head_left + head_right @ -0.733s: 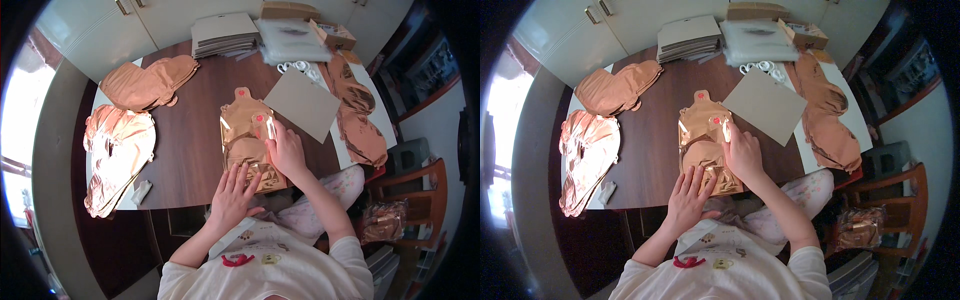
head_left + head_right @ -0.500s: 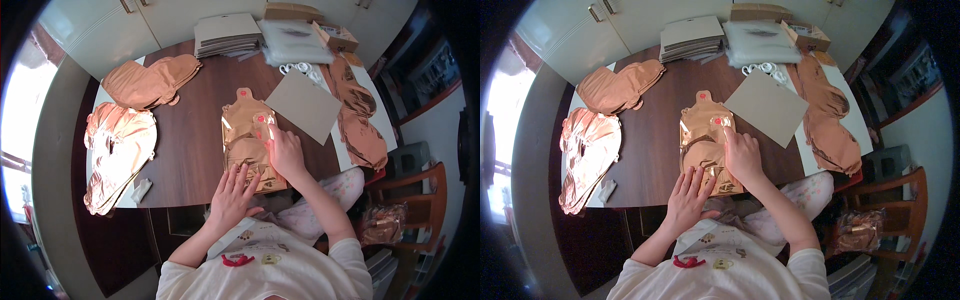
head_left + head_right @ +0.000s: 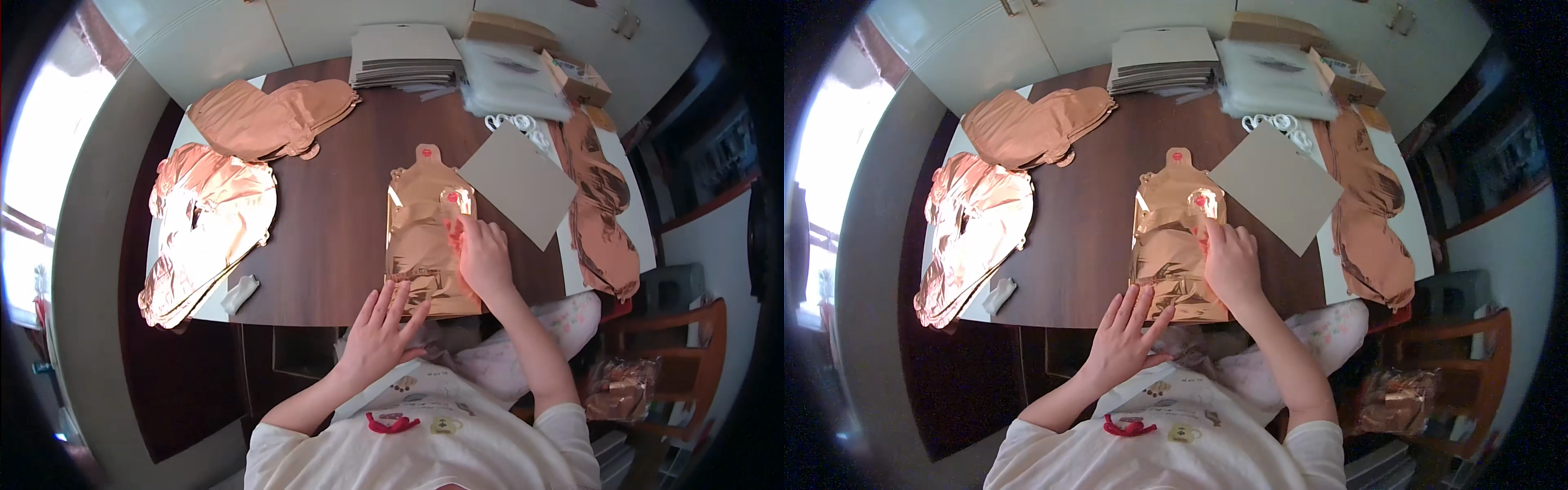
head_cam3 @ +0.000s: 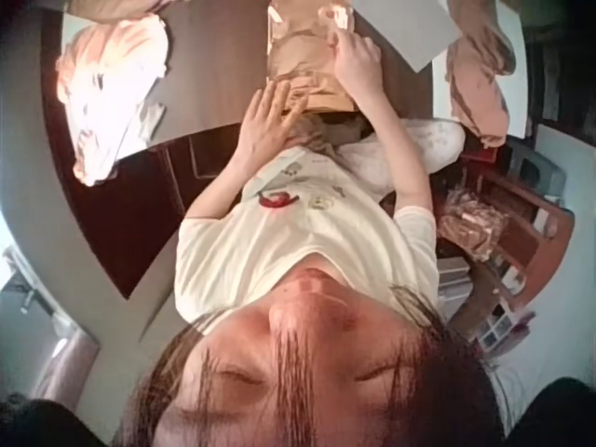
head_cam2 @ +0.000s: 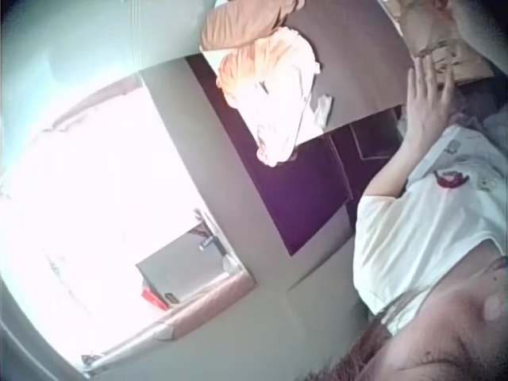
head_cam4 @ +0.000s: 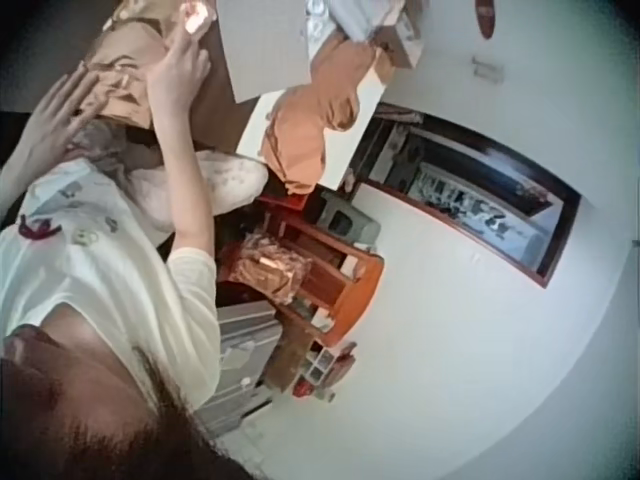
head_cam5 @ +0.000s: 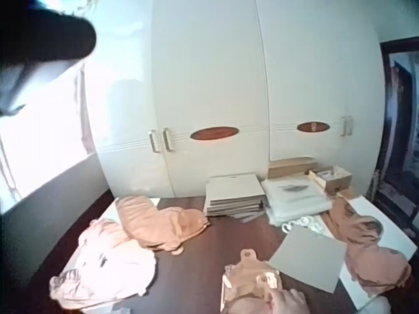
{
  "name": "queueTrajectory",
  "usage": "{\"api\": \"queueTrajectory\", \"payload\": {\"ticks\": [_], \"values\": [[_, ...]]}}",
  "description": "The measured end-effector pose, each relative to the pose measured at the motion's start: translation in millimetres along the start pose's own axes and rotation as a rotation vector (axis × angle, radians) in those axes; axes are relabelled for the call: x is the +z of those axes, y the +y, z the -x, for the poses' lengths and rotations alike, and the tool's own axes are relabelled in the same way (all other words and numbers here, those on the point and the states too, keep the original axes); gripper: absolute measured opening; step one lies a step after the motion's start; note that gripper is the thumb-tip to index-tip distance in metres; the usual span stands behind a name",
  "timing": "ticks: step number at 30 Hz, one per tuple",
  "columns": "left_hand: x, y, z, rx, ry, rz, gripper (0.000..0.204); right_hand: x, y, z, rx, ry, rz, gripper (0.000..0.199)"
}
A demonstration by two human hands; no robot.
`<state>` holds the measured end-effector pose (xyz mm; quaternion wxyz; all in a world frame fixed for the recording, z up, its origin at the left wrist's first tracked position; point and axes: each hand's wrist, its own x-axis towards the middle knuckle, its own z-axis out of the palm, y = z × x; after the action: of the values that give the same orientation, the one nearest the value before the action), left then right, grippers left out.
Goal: The person flattens and folds a foil balloon by hand on a table, then positions a cardboard insert onto the balloon and folds the balloon around it.
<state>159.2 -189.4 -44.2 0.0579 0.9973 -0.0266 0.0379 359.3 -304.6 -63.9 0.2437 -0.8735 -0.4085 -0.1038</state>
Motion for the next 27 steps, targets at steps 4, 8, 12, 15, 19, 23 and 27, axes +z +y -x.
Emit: {"api": "queueTrajectory", "payload": {"ticks": [4, 8, 12, 15, 19, 23, 27], "values": [[1, 0, 3, 0.008, -0.002, -0.013, 0.082, -8, -5, -1, 0.010, 0.008, 0.105, 0.033], [2, 0, 4, -0.004, -0.001, -0.006, 0.081, -25, -47, 5, -0.177, -0.032, 0.050, 0.048], [-2, -2, 3, -0.003, -0.029, 0.033, 0.079, -9, -56, 18, -0.274, -0.170, -0.026, 0.049], [-6, -10, 4, 0.030, -0.012, 0.146, 0.081, -7, -50, 20, -0.223, -0.218, 0.046, 0.049], [-26, -55, -11, 0.075, 0.064, 0.322, 0.068, -4, -48, 20, -0.209, -0.231, 0.014, 0.048], [-32, -114, -66, 0.071, 0.085, 0.089, 0.044, -6, -50, 20, -0.190, -0.260, 0.007, 0.049], [-13, -153, -120, 0.287, 0.130, 0.060, 0.039, -9, -53, 18, -0.184, -0.298, -0.007, 0.052]]}}
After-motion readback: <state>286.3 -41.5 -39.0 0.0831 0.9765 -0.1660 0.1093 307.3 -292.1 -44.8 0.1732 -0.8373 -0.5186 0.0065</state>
